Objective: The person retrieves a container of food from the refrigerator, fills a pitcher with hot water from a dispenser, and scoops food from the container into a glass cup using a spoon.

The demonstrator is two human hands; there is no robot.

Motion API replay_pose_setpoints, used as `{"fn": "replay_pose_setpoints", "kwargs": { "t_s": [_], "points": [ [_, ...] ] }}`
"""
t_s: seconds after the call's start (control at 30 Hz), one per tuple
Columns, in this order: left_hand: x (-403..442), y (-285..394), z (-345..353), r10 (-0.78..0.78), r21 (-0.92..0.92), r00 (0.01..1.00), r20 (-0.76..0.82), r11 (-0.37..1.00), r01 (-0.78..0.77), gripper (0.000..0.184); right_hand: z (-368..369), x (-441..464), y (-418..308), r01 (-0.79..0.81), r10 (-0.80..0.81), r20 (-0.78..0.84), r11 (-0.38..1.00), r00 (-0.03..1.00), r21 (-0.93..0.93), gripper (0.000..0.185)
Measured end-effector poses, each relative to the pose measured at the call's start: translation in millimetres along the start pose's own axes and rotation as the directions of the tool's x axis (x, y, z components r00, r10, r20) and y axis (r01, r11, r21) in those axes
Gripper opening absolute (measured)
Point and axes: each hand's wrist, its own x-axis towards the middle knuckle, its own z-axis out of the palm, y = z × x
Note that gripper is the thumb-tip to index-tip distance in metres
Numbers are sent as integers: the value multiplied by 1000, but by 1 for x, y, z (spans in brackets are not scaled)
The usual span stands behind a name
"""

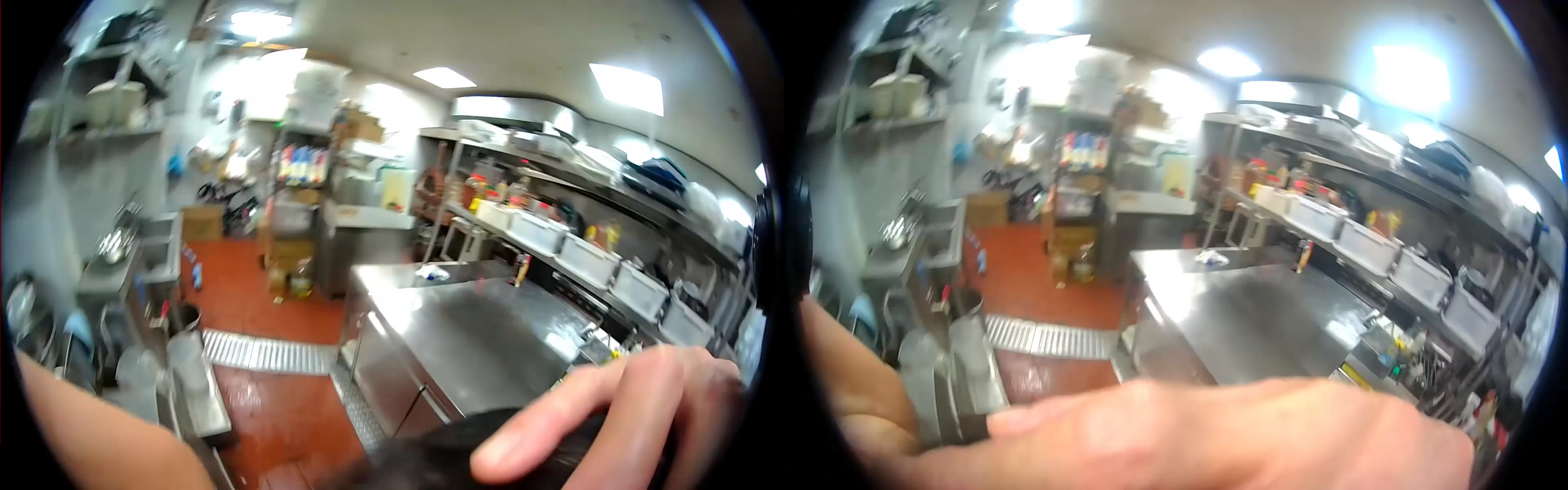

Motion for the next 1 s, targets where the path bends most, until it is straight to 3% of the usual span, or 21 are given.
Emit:
{"fn": "replay_pose_setpoints", "kwargs": {
  "t_s": [0.17, 0.33, 0.5, 0.63, 1.0],
  "points": [
    [53, -115, 12, 64, 190, 996, -63, 981, -51, 67, 28, 119, 102, 57, -58, 30, 998, 998, 10, 27],
    [96, -217, -6, 160, 401, 986, -43, 907, -130, 66, 109, 253, 191, 262, -276, 161, 960, 948, 104, 28],
    [102, -345, -10, 219, 514, 975, -44, 842, -166, 66, 186, 380, 260, 519, -543, 218, 840, 811, 159, 29],
    [125, -453, -4, 259, 500, 965, -48, 842, -201, 65, 227, 465, 298, 664, -678, 235, 733, 696, 149, 30],
    [177, -703, 26, 381, 469, 925, 4, 816, -338, 64, 324, 650, 419, 899, -912, 3, 404, 409, 170, 32]
  ]
}}
